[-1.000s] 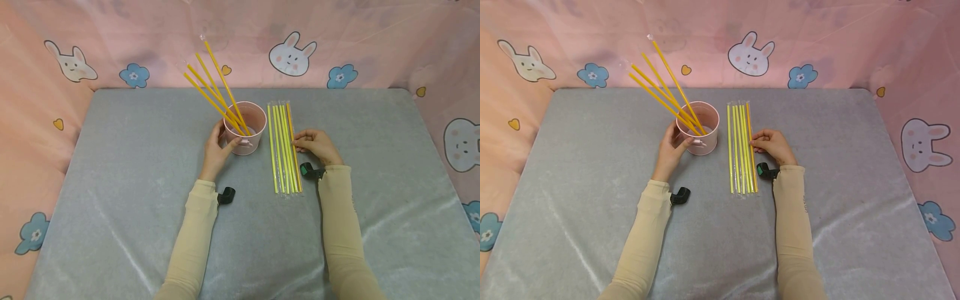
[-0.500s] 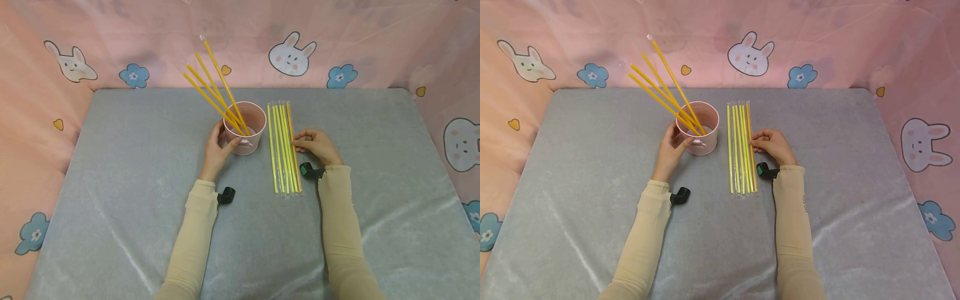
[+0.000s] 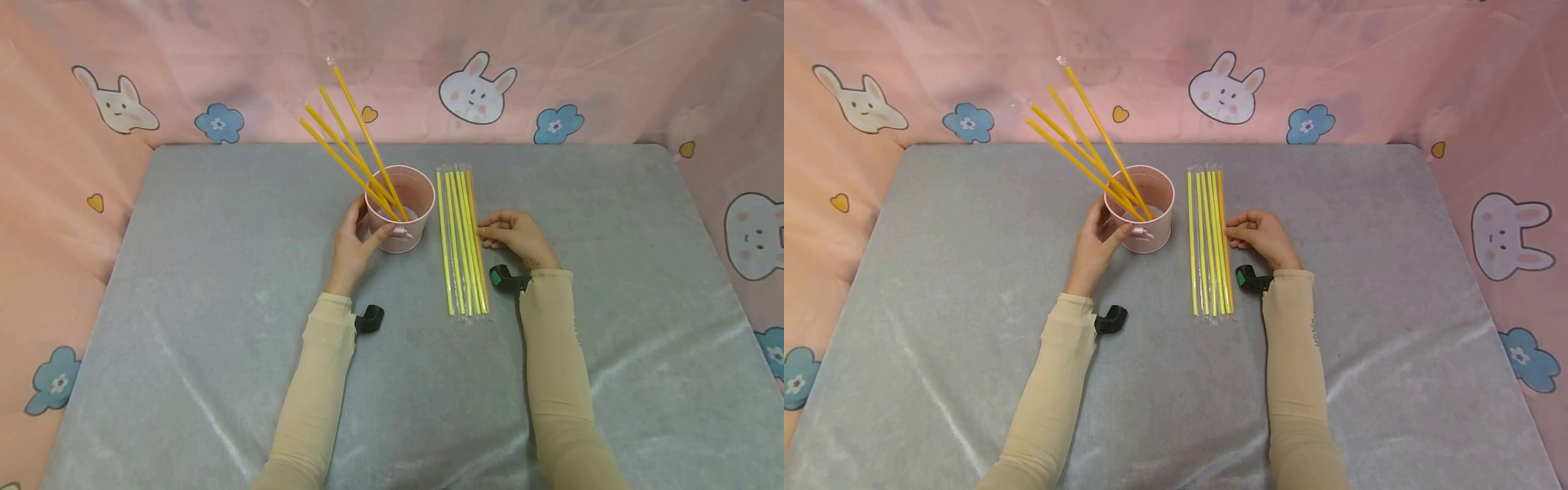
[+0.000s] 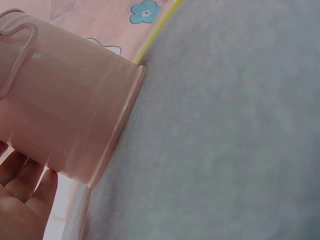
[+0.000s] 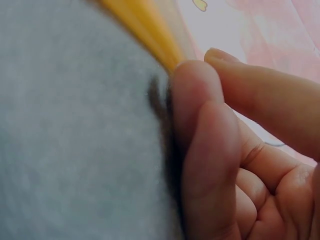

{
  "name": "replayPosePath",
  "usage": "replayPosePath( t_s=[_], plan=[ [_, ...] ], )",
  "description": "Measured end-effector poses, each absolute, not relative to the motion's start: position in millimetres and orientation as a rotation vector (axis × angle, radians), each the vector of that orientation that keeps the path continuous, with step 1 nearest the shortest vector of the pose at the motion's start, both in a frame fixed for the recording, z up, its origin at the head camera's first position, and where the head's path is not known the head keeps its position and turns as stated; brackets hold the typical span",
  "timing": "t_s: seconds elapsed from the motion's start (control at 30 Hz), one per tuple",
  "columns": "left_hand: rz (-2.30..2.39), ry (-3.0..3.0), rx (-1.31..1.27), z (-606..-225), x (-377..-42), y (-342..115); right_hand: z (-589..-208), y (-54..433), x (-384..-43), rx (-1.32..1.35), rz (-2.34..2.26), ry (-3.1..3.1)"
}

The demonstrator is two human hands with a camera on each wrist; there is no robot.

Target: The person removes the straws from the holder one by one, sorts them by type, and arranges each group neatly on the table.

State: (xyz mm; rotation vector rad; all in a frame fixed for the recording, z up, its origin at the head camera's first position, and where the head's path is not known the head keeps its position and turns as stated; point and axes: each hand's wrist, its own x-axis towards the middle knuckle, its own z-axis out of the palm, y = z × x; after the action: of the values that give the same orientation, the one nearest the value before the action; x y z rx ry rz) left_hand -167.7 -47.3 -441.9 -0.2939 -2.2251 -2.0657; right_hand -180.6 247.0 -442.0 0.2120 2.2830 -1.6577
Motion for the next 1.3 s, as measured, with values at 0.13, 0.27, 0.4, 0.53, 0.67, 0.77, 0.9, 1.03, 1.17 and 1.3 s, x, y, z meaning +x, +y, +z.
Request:
replayPosePath(
  t_s=[0.13,0.27,0.4,0.53,0.67,0.77,0.9,1.03,1.17,1.3],
  plan=[
    [-2.039,-2.260,-0.265,-442.4,-167.8,-47.9,-441.7,246.4,-180.7,0.204,-1.657,2.288],
    [-2.040,-2.276,-0.254,-441.6,-167.8,-47.9,-442.0,247.4,-179.2,0.194,-1.699,2.289],
    [-2.053,-2.279,-0.260,-440.6,-168.6,-47.6,-438.7,247.7,-176.9,0.236,-1.775,2.298],
    [-2.057,-2.279,-0.269,-439.0,-169.0,-47.2,-430.5,246.6,-174.5,0.241,-1.882,2.326],
    [-2.062,-2.264,-0.271,-438.9,-168.7,-47.7,-413.0,237.9,-171.5,0.214,-1.959,2.341],
    [-2.055,-2.277,-0.269,-440.0,-168.0,-47.6,-400.9,225.5,-169.5,0.176,-1.993,2.337],
    [-2.043,-2.312,-0.246,-441.4,-166.7,-48.2,-387.8,204.4,-170.8,0.018,-2.014,2.346],
    [-2.057,-2.308,-0.230,-442.3,-165.3,-47.7,-372.1,182.9,-173.7,-0.142,-2.000,2.361],
    [-2.068,-2.302,-0.226,-441.5,-165.4,-47.2,-357.9,162.7,-179.6,-0.233,-1.955,2.391],
    [-2.074,-2.293,-0.218,-438.6,-166.6,-47.7,-349.2,144.1,-188.6,-0.288,-1.904,2.431]
  ],
)
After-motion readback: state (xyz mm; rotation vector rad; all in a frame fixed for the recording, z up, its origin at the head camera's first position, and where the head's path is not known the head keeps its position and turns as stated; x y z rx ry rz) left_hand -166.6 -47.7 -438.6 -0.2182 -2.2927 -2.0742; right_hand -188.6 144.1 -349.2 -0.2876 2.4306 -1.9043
